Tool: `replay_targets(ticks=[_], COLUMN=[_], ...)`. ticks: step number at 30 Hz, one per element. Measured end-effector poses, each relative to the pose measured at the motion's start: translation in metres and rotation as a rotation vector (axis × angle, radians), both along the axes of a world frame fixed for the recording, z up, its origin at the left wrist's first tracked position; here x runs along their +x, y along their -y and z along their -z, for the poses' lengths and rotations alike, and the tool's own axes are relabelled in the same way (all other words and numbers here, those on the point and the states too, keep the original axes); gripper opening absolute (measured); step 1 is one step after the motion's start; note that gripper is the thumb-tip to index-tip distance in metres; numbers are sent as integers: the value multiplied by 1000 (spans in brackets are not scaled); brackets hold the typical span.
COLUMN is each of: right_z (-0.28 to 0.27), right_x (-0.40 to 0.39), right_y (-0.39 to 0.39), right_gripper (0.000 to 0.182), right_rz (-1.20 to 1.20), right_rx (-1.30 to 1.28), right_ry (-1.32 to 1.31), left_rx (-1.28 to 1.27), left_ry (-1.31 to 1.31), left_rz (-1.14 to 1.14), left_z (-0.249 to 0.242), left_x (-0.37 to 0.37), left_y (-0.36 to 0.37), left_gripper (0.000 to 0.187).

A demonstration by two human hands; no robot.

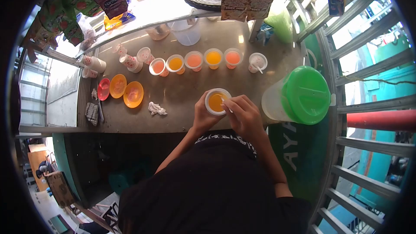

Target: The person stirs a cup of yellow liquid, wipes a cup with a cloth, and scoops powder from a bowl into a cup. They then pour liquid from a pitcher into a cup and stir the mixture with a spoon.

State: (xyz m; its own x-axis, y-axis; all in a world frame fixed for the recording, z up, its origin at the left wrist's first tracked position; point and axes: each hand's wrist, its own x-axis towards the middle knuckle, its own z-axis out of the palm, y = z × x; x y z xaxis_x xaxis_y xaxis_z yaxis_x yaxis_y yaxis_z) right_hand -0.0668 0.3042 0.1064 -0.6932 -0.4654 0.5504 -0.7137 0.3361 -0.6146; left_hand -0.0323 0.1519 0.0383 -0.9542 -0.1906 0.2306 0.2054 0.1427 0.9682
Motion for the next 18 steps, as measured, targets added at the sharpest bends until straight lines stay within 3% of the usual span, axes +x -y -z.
replay_targets(ticks=[11,18], right_z=[10,-12], right_x=[-22,-30], right_y=[2,-11], right_gripper=[17,19], right_rz=[-311,-357], right_rx=[-78,-22], right_ry=[291,344], left_rx=[-10,-21], left_ry=[34,65], left_rz=[10,-13], left_z=[2,-3], left_x=[1,3], left_y=[6,11], left_gripper=[54,53])
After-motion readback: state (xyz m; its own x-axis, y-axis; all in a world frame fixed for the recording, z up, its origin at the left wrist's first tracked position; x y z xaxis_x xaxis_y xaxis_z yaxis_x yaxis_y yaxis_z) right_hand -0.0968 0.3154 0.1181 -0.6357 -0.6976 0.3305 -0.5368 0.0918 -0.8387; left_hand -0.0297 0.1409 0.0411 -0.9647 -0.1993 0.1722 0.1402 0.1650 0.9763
